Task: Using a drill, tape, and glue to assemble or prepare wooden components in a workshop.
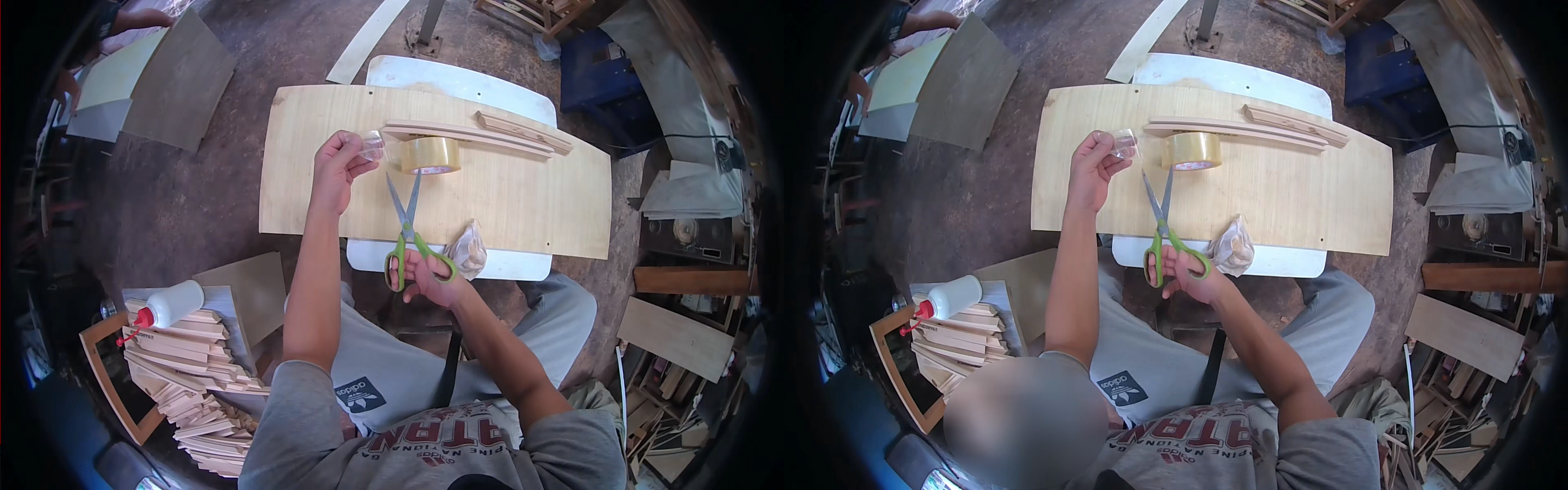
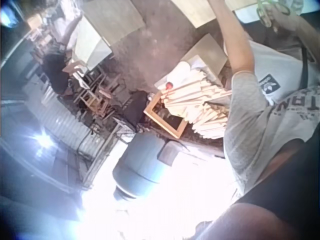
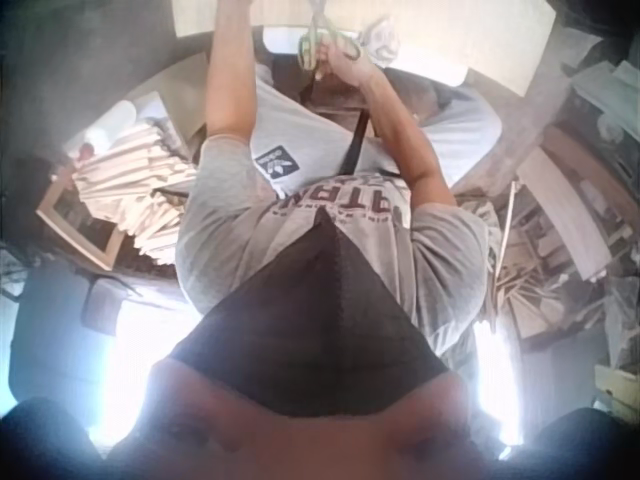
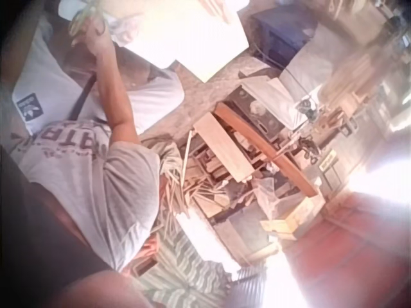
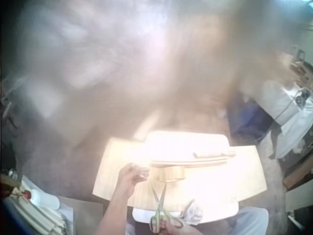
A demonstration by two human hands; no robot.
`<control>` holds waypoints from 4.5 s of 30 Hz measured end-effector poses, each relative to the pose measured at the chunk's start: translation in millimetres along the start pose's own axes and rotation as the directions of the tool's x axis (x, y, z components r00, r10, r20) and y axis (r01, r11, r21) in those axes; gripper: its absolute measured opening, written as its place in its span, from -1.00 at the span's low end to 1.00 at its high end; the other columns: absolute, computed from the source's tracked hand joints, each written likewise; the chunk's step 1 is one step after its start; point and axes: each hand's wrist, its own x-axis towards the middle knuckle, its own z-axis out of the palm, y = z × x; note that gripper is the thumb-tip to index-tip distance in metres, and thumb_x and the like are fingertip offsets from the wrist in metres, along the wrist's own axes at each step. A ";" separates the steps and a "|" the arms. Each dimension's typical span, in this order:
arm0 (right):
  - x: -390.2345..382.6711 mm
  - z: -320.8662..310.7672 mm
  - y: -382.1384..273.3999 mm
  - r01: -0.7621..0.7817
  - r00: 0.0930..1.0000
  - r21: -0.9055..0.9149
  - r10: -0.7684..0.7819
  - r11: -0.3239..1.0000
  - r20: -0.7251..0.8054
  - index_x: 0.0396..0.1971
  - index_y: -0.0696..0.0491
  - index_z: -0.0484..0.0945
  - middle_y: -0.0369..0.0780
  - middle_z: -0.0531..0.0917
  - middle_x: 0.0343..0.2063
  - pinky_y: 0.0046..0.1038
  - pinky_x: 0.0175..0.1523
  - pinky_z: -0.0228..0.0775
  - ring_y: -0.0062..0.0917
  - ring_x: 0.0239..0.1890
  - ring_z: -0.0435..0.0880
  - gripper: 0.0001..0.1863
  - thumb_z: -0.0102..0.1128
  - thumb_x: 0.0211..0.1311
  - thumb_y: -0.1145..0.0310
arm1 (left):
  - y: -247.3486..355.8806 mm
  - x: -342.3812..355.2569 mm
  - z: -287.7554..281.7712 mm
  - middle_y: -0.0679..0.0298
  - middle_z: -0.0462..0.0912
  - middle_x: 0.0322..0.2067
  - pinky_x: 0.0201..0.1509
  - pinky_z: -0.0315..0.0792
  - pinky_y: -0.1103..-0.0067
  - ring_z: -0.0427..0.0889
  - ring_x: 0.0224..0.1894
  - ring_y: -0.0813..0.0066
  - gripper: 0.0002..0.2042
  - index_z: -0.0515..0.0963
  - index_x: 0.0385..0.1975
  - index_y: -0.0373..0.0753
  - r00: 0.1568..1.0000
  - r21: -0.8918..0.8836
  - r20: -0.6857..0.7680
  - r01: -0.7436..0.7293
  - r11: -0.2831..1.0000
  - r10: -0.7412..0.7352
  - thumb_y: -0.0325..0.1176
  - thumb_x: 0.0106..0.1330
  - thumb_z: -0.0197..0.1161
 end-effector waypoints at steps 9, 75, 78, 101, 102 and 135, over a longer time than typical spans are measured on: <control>46.9 -9.0 -16.6 0.152 0.988 0.144 -0.147 0.978 -0.045 -0.08 -0.01 0.50 -0.34 0.58 -0.33 -0.58 -0.31 0.49 -0.62 -0.27 0.61 -0.19 0.12 0.08 -0.52 | -1.3 1.4 -1.1 0.01 0.74 -0.15 -0.13 0.69 0.58 0.78 -0.20 0.42 -0.88 0.50 -0.28 -0.19 0.999 0.016 0.038 0.007 1.000 -0.007 -0.31 0.49 0.15; 43.9 0.5 -18.1 0.214 0.974 0.065 -0.208 0.975 -0.087 -0.02 0.06 0.53 -0.38 0.57 -0.38 -0.63 -0.37 0.46 -0.70 -0.36 0.59 -0.17 0.19 0.04 -0.45 | 2.3 -0.6 -3.2 0.01 0.73 -0.15 -0.13 0.70 0.54 0.77 -0.19 0.36 -0.87 0.43 -0.31 -0.14 1.000 0.014 0.021 -0.021 1.000 0.021 -0.29 0.51 0.09; 45.7 -1.1 -18.8 0.231 0.971 0.074 -0.224 0.970 -0.085 -0.04 0.07 0.53 -0.38 0.57 -0.40 -0.63 -0.39 0.45 -0.70 -0.37 0.58 -0.20 0.21 0.07 -0.41 | 2.1 0.1 -2.5 0.00 0.73 -0.15 -0.14 0.70 0.54 0.77 -0.19 0.37 -0.87 0.43 -0.30 -0.14 0.999 0.011 0.025 -0.027 1.000 0.027 -0.28 0.51 0.09; -30.1 3.8 -43.8 -0.386 0.909 -0.650 0.148 0.655 -0.390 0.18 0.14 0.49 -0.27 0.61 -0.19 -0.40 -0.10 0.52 -0.44 -0.09 0.62 -0.16 0.37 0.10 -0.24 | 6.6 -0.5 -0.7 0.03 0.73 -0.18 -0.16 0.67 0.54 0.78 -0.20 0.35 -0.88 0.46 -0.26 -0.19 0.999 -0.021 -0.021 -0.030 0.999 0.030 -0.31 0.51 0.09; -36.1 8.2 -53.7 -0.427 0.882 -0.820 -0.024 0.381 -0.470 0.13 0.14 0.53 -0.22 0.63 -0.15 -0.35 -0.06 0.53 -0.35 -0.05 0.62 -0.27 0.39 0.10 -0.09 | 7.3 -2.1 -3.8 0.03 0.73 -0.18 -0.16 0.67 0.54 0.78 -0.20 0.35 -0.88 0.46 -0.26 -0.19 0.999 -0.021 -0.026 -0.030 0.999 0.029 -0.31 0.51 0.09; 38.8 34.4 -187.8 -0.385 0.846 -0.919 -0.428 -0.081 -0.317 -0.05 -0.04 0.70 -0.08 0.75 -0.29 -0.21 -0.06 0.54 -0.11 -0.22 0.72 -0.42 0.50 -0.20 0.12 | -6.0 6.8 -1.3 0.40 0.54 -0.50 -0.47 0.38 0.72 0.48 -0.52 0.73 -0.86 0.47 -0.28 -0.21 0.954 0.342 -0.053 -0.260 0.903 0.295 -0.32 0.53 0.09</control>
